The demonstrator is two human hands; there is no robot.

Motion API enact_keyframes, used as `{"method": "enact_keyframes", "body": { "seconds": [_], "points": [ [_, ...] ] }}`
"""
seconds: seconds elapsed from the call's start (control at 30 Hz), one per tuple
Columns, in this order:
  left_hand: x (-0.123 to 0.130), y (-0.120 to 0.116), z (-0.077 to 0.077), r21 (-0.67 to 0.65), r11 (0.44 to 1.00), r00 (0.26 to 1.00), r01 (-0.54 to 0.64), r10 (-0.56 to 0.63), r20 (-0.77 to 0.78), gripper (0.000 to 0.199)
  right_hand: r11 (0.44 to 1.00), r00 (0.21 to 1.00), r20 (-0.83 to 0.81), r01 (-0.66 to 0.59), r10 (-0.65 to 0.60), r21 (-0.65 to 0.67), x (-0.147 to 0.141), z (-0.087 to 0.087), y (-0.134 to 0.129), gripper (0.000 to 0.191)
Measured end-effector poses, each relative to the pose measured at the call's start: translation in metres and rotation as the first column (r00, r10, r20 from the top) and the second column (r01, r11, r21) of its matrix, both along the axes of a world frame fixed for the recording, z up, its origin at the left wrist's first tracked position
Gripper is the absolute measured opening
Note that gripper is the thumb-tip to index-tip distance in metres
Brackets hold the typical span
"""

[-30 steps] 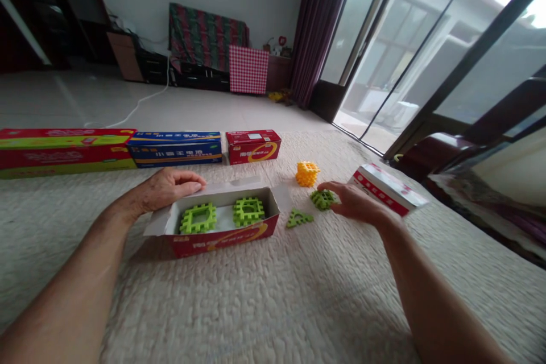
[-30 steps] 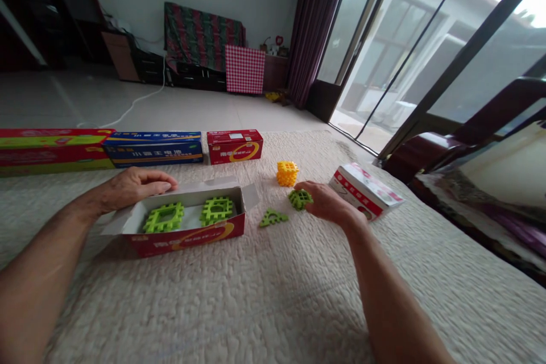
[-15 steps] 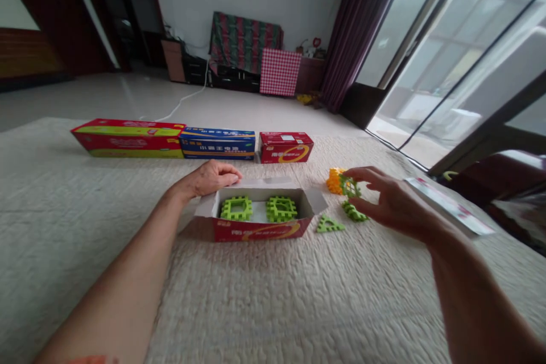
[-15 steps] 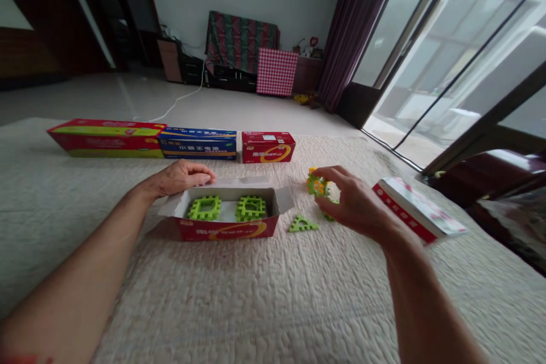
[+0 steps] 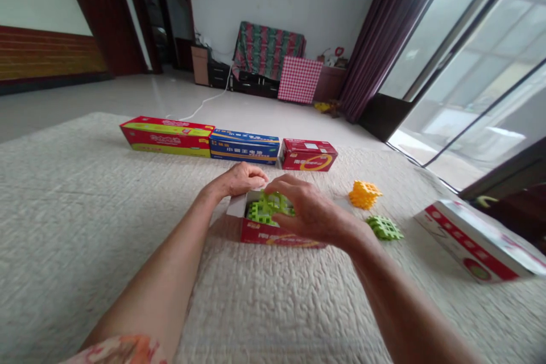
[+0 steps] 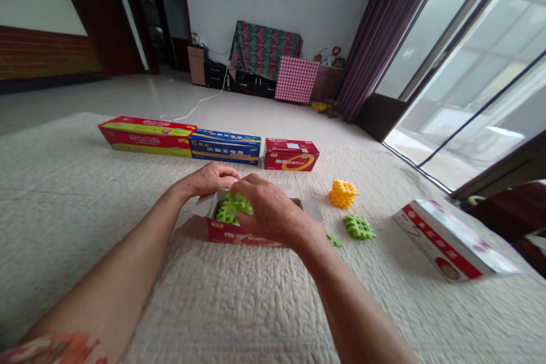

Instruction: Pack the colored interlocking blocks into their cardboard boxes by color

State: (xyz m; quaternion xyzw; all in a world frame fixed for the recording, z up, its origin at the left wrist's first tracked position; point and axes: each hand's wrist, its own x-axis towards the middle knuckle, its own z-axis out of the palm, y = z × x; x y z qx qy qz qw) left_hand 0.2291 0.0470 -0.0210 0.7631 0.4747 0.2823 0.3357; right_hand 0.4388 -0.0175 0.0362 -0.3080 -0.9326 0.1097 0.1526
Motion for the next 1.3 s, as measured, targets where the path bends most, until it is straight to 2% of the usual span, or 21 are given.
{"method": "enact_keyframes", "body": {
  "seconds": [0.2, 0.37, 0.57, 0.67, 0.77, 0.83, 0.9, 1.0, 1.13, 1.3],
  "points": [
    [0.0, -0.002, 0.001, -0.016, 1.0, 1.0, -0.001, 0.001, 0.01, 0.031, 1.0, 1.0, 0.0, 0.018, -0.018, -0.014, -0.009, -0.006, 0.001, 0.041],
    [0.0, -0.002, 0.002, -0.023, 1.0, 1.0, -0.006, 0.006, -0.014, 0.032, 0.998, 0.994, -0.102, 0.037, -0.033, 0.041, 0.006, -0.004, 0.001, 0.039],
    [-0.001, 0.001, 0.0, 0.043, 0.997, 0.991, -0.059, 0.064, -0.121, 0.038, 0.976, 0.965, -0.208, 0.183, -0.157, 0.114, 0.059, -0.008, 0.012, 0.031],
    [-0.001, 0.001, 0.001, 0.054, 0.996, 0.987, -0.072, 0.079, -0.142, 0.037, 0.957, 0.942, -0.228, 0.274, -0.246, 0.099, 0.097, -0.015, 0.024, 0.031],
    [-0.001, 0.002, 0.001, 0.042, 0.996, 0.983, -0.084, 0.089, -0.163, 0.037, 0.909, 0.893, -0.235, 0.41, -0.384, 0.071, 0.144, -0.022, 0.036, 0.034],
    [-0.001, 0.003, 0.0, 0.03, 0.995, 0.983, -0.093, 0.096, -0.158, 0.038, 0.869, 0.857, -0.175, 0.494, -0.484, 0.017, 0.176, -0.025, 0.041, 0.038],
    [-0.001, 0.004, 0.0, 0.016, 0.995, 0.983, -0.103, 0.104, -0.151, 0.04, 0.837, 0.837, -0.031, 0.544, -0.546, -0.052, 0.204, -0.027, 0.041, 0.044],
    [0.001, 0.002, 0.001, -0.002, 0.992, 0.98, -0.127, 0.126, -0.154, 0.041, 0.822, 0.827, 0.204, 0.554, -0.525, -0.131, 0.233, -0.032, 0.035, 0.057],
    [0.002, 0.001, 0.004, -0.014, 0.989, 0.976, -0.15, 0.146, -0.161, 0.043, 0.819, 0.812, 0.325, 0.552, -0.485, -0.159, 0.247, -0.045, 0.028, 0.069],
    [0.001, 0.001, 0.003, -0.024, 0.99, 0.977, -0.141, 0.135, -0.165, 0.044, 0.797, 0.787, 0.312, 0.59, -0.533, -0.126, 0.251, -0.058, 0.032, 0.067]
  ]
}}
